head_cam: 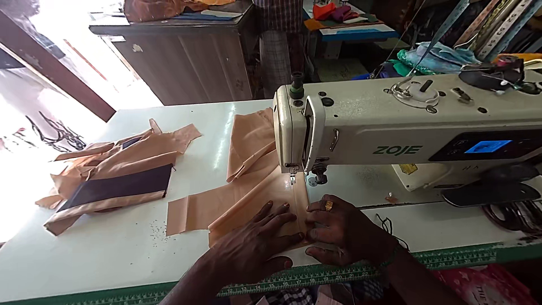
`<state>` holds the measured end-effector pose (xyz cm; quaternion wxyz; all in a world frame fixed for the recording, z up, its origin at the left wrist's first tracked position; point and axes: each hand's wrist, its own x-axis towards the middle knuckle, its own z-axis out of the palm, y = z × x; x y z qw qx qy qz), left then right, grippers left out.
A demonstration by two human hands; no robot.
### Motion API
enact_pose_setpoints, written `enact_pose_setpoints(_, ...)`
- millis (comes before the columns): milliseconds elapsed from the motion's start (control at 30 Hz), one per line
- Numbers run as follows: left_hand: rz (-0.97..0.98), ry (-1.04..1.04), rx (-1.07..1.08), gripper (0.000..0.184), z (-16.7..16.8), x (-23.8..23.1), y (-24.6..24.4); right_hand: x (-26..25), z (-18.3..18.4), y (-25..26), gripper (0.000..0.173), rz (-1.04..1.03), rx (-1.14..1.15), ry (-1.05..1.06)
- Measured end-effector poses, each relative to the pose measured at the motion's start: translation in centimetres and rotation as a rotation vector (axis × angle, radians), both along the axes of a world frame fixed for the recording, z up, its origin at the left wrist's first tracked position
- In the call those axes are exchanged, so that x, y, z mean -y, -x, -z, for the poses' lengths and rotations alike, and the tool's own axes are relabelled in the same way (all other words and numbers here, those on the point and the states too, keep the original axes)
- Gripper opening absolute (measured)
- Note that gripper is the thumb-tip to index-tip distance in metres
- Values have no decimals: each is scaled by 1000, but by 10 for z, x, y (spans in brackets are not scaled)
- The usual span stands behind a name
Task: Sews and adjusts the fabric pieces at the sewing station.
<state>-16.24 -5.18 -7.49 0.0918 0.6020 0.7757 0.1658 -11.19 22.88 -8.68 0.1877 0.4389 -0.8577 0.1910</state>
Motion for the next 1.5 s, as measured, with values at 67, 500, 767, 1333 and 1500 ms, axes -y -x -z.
enact_pose_setpoints(67,-6,19,-1,52,-1,-1,2,0,3,-1,43,31,-5,16)
enact_pose_setpoints(500,-18,9,10,50,-1,-9,36,7,10,0,40,337,-16,13)
enact_pose_setpoints(767,-13,-27,-16,48,7,-11,61,10,9,2,46,471,66,-30)
enact_pose_setpoints(1333,-59,-93,-82,61,2,-17,100,18,7,9,69,685,215,-131)
enact_pose_setpoints(1500,-80,-123,-113,78,4,-19,109,21,4,11,78,752,297,-175)
